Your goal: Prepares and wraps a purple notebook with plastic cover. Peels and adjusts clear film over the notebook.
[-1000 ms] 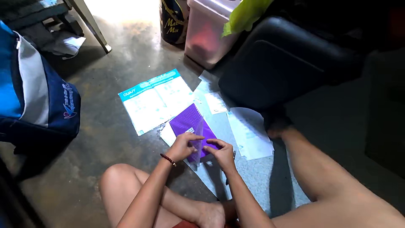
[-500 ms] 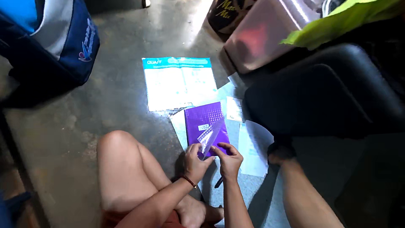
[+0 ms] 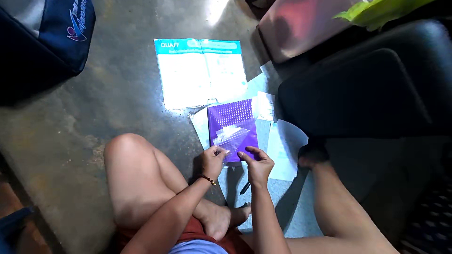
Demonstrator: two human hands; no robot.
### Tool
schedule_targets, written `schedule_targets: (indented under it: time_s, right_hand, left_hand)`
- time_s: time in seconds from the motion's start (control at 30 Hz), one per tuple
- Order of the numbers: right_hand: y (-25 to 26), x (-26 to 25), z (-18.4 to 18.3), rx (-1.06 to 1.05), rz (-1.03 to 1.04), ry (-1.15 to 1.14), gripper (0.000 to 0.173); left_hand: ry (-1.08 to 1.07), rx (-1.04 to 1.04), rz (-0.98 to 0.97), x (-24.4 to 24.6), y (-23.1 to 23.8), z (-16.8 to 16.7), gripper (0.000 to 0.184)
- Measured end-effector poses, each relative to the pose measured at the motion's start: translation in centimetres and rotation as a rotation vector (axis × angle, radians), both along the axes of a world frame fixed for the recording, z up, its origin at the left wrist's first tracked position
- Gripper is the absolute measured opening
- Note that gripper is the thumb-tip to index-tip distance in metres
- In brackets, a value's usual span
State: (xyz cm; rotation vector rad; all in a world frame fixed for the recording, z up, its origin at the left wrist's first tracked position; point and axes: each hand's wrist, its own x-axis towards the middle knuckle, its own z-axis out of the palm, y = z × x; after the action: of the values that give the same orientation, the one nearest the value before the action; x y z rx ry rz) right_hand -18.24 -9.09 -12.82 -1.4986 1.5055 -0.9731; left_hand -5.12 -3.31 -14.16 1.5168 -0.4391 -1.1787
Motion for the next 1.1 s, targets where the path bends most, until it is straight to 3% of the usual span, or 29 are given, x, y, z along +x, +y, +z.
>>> schedule_targets:
  time_s: [0.73,0.83,0.97,1.1]
  right_hand:
    - [-0.4,0.3,0.2,0.049,-0.023,-0.006,0.032]
    - [-0.6,-0.4,0.4,0.065,0.057,0.006,0.028]
    - [-1.9,-1.5,1.6,0.146,0.296,0.118,0.005]
    - [-3.6,-0.7,2.5,0.253,0.444,0.202,0.011]
  left_hand:
    - [-0.016,0.050,-0.039,2.5,-1.4,-0.3,0.007]
    - [0.004,0.059,-0.117,2.8,-1.3,-0.2,0.009]
    - [0.072,-0.004,-0.143,3.1,-0.8,0.3,0.014]
    - [0.063,-0.062,-0.135,2.8,-0.6,0.5,0.044]
